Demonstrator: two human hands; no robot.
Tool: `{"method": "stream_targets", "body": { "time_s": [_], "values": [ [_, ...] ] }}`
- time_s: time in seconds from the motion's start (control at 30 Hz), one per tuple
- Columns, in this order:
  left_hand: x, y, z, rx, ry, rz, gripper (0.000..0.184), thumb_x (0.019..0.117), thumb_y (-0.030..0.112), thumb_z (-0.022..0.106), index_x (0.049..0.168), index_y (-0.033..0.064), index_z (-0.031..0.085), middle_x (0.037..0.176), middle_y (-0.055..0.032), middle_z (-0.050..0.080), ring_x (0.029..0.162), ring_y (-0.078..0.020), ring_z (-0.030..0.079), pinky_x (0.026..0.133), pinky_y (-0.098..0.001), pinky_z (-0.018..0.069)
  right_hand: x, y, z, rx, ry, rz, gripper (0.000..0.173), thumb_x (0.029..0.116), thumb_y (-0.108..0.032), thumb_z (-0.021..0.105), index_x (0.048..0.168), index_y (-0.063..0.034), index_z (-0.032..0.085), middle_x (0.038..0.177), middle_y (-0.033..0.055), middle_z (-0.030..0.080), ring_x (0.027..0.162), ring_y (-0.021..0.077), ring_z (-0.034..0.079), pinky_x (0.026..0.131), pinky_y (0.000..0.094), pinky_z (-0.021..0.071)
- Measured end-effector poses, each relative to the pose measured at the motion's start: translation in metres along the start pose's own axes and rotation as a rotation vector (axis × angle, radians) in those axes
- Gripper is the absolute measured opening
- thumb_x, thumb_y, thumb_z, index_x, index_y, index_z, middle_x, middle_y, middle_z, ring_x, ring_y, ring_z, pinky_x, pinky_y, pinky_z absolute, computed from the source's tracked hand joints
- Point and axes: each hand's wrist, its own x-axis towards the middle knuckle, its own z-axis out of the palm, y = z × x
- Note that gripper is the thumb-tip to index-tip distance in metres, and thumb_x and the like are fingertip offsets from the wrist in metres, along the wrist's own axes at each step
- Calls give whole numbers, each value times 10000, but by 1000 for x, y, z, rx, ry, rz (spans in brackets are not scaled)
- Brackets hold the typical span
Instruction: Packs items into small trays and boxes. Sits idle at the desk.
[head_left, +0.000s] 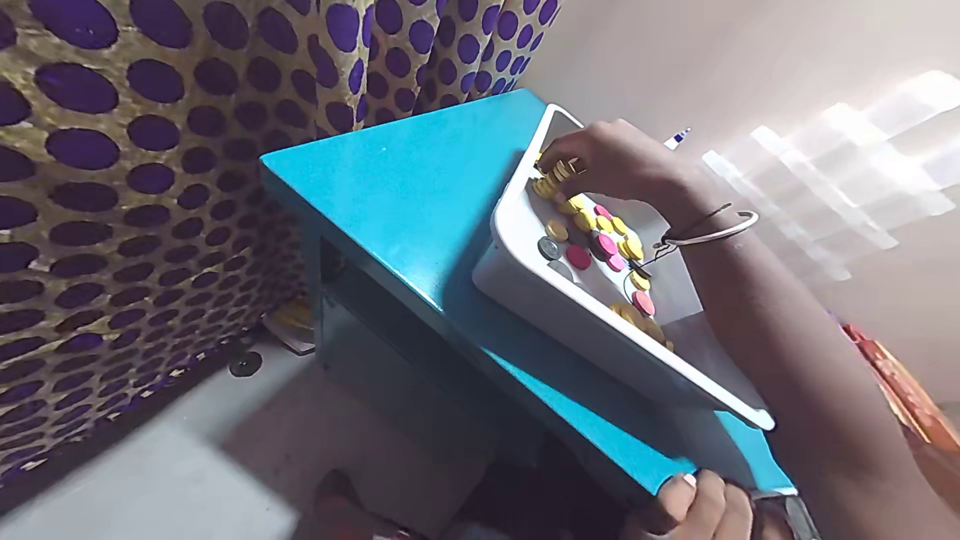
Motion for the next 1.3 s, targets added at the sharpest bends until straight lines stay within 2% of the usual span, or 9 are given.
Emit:
{"method": "stream_targets", "body": {
  "time_s": [0.2,0.33,0.4,0.47,0.7,0.87,0.97,1.2,1.3],
  "values": [
    [-1,2,1,-9,-25,1,290,958,207,597,1144,53,757,1062,-111,745,1008,-237,691,933,-343,499,2,10,5,14,27,-62,337,874,21,782,1197,28,687,1139,222,696,1058,364,676,955,507,517],
    [-1,4,3,-11,-32,-5,276,951,152,602,1163,58,751,1063,-104,744,1013,-231,689,935,-342,499,9,1,-1,-10,-100,-1,445,912,-37,764,1328,17,614,1255,235,657,1172,376,643,1027,511,487],
    [-1,4,4,-15,-29,5,279,944,155,608,1166,64,751,1053,-105,740,998,-234,687,925,-342,495,56,63,26,-19,13,-301,314,891,-118,785,1179,-17,716,1016,222,722,927,383,699,822,579,533],
    [-1,4,4,-10,-22,9,280,937,150,615,1163,63,756,1047,-103,743,989,-233,688,917,-337,498,86,95,37,6,50,-375,245,883,-129,779,1126,-108,759,955,158,739,871,347,704,783,605,531],
    [-2,4,7,-16,-39,20,300,940,188,625,1168,37,748,1071,-109,746,1024,-236,687,940,-340,494,101,101,46,-15,263,-166,262,915,-57,714,1176,-55,704,1064,220,726,1000,452,695,862,674,519],
    [-3,5,10,-54,-34,8,413,897,307,680,1177,8,733,1089,-129,746,1047,-255,693,956,-355,504,112,100,54,24,172,-190,223,942,-32,672,1161,-2,693,1103,232,708,1035,438,681,890,665,496],
    [-4,7,14,-70,-20,-1,375,919,241,657,1202,5,726,1130,-131,747,1075,-264,695,977,-363,502,109,99,48,22,103,-174,250,977,-71,654,1216,-7,687,1148,250,696,1073,447,671,917,674,483],
    [-2,6,12,-92,8,16,338,916,221,649,1157,-4,728,1044,-152,741,1019,-284,699,934,-383,518,100,95,39,108,-6,-177,225,1004,-144,635,1201,-62,706,1042,197,719,974,375,688,860,644,503],
    [-3,6,16,-70,1,16,423,891,304,679,1190,8,723,1062,-137,741,1038,-273,693,955,-378,508,100,99,40,80,-7,-142,222,995,-150,638,1197,-91,706,1022,178,723,955,369,693,832,646,511]
  ]
}}
